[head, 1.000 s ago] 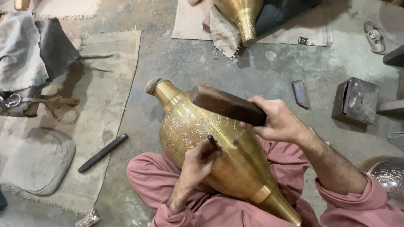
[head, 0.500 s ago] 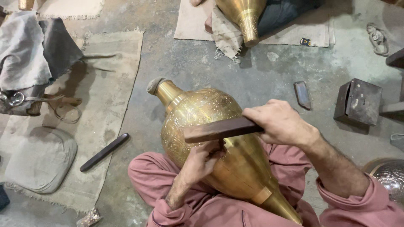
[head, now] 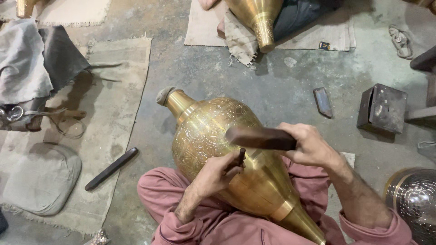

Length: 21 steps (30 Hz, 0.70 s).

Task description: The person sits on the floor with a large brass vessel held in the lap and engraves decorative patterns into its surface. They hold a chisel against the brass with one hand and strike it with a wooden mallet in the other hand, repositioning the chisel repeatedly to work across the patterned area.

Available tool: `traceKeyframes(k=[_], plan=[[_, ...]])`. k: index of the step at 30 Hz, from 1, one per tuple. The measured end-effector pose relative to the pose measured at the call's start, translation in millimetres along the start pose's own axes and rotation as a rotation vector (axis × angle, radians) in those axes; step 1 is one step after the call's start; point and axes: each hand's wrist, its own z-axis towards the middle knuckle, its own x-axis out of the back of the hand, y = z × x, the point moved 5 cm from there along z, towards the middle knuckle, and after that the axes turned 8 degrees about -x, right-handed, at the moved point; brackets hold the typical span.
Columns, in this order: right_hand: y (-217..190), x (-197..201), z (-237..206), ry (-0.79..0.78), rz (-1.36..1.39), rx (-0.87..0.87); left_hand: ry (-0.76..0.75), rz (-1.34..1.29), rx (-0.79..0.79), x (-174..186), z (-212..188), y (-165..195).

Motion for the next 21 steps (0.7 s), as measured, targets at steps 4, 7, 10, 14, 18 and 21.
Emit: traceKeyframes(k=[4,7,10,14,18,21], plan=[[-1.0,-4.7,-3.7,0.088,0.022,0.069,0.037,0.006,-0.098,2.9,0.0,5.9],[7.7,-13.6,-3.0,0.015,0.286,-0.143,0.041,-0.016,-0.065,3.3,-0.4,4.7],[4.2,-11.7,-2.6,0.013,0.162,-0.110,0.033,0.011,-0.057,2.7,0.2,3.6],[-4.1,2.8,0.4,0.103,0.002,0.014,0.018,-0.022,-0.018,1.2,-0.2,0.2],[-7.6,5.5,3.4,0.008,-0.011,-0.046,0.072,0.079,-0.177,5.3,1.2,8.3],[-15.8,7.8,1.8,0.016,-0.059,0.012,-0.007,-0.042,-0.009,2.3,2.9,2.2]])
